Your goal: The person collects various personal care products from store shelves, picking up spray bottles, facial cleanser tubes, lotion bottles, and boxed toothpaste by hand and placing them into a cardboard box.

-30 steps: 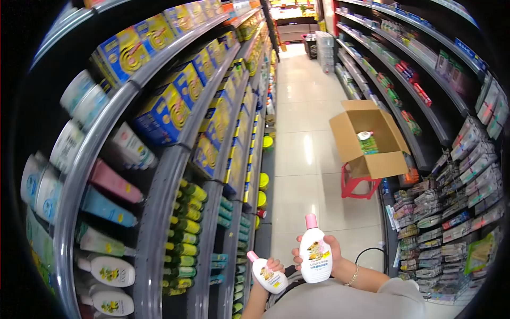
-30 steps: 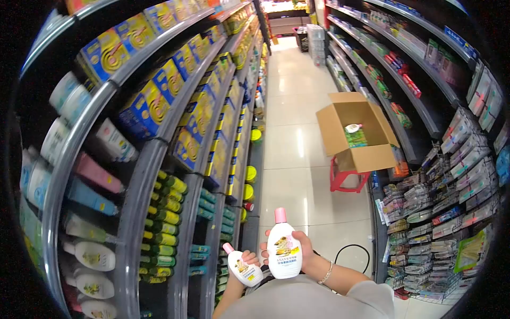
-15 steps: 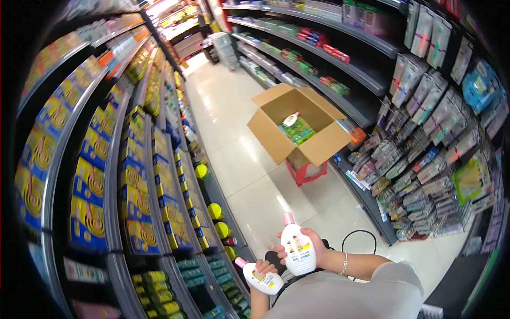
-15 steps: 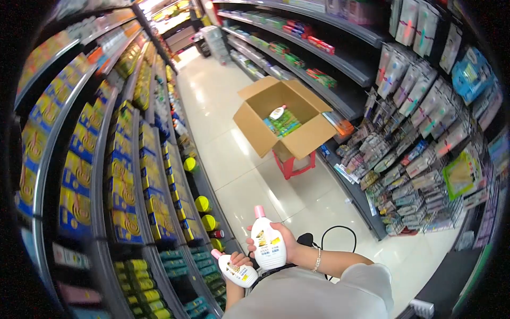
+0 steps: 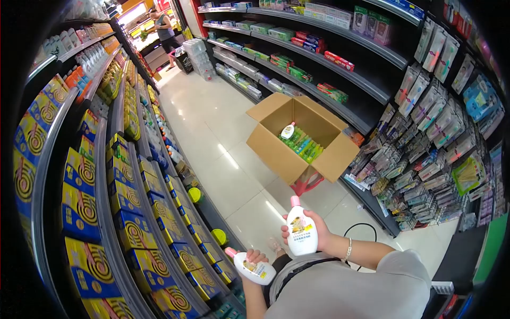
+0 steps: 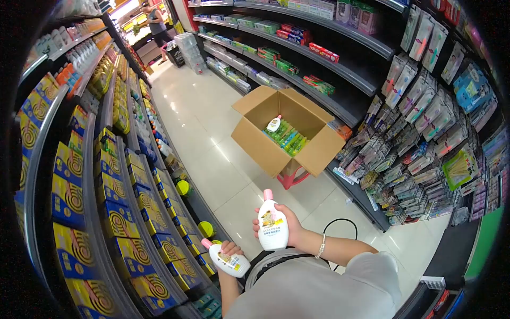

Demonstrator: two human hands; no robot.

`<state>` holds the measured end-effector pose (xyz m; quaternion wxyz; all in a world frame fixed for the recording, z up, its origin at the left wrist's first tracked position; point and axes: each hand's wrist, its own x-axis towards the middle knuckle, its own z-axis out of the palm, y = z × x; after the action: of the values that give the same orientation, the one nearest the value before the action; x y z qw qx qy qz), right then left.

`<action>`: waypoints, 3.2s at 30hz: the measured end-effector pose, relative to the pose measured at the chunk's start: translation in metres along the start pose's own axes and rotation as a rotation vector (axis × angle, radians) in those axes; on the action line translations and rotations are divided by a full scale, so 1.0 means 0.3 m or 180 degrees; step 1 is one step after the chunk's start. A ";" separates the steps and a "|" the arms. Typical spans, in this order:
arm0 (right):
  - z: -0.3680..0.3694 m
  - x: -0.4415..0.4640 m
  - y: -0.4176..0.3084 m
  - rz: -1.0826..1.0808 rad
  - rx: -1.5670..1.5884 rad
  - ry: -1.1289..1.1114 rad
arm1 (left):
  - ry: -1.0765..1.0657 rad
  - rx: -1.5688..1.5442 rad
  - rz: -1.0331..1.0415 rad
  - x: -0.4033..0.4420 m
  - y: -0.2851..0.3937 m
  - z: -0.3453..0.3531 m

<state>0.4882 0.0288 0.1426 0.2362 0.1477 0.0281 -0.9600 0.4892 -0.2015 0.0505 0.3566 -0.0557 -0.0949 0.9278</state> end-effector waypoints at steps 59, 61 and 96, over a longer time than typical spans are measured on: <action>-0.743 1.118 -1.299 -0.2480 0.0249 0.3622 | 0.2947 0.0625 -0.3132 1.977 0.663 -0.069; -0.851 1.169 -1.349 -0.2842 -0.0969 0.4167 | 0.3007 0.0649 -0.3342 1.968 0.668 -0.093; -0.490 1.114 -1.376 -0.2199 -0.3341 0.3589 | 0.2782 0.2989 -0.2596 2.167 0.273 -0.496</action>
<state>0.0551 0.2643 -0.1033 -0.0820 0.4589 0.6278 -0.6233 -0.0195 0.1960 -0.1356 0.6626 -0.2210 0.4468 0.5590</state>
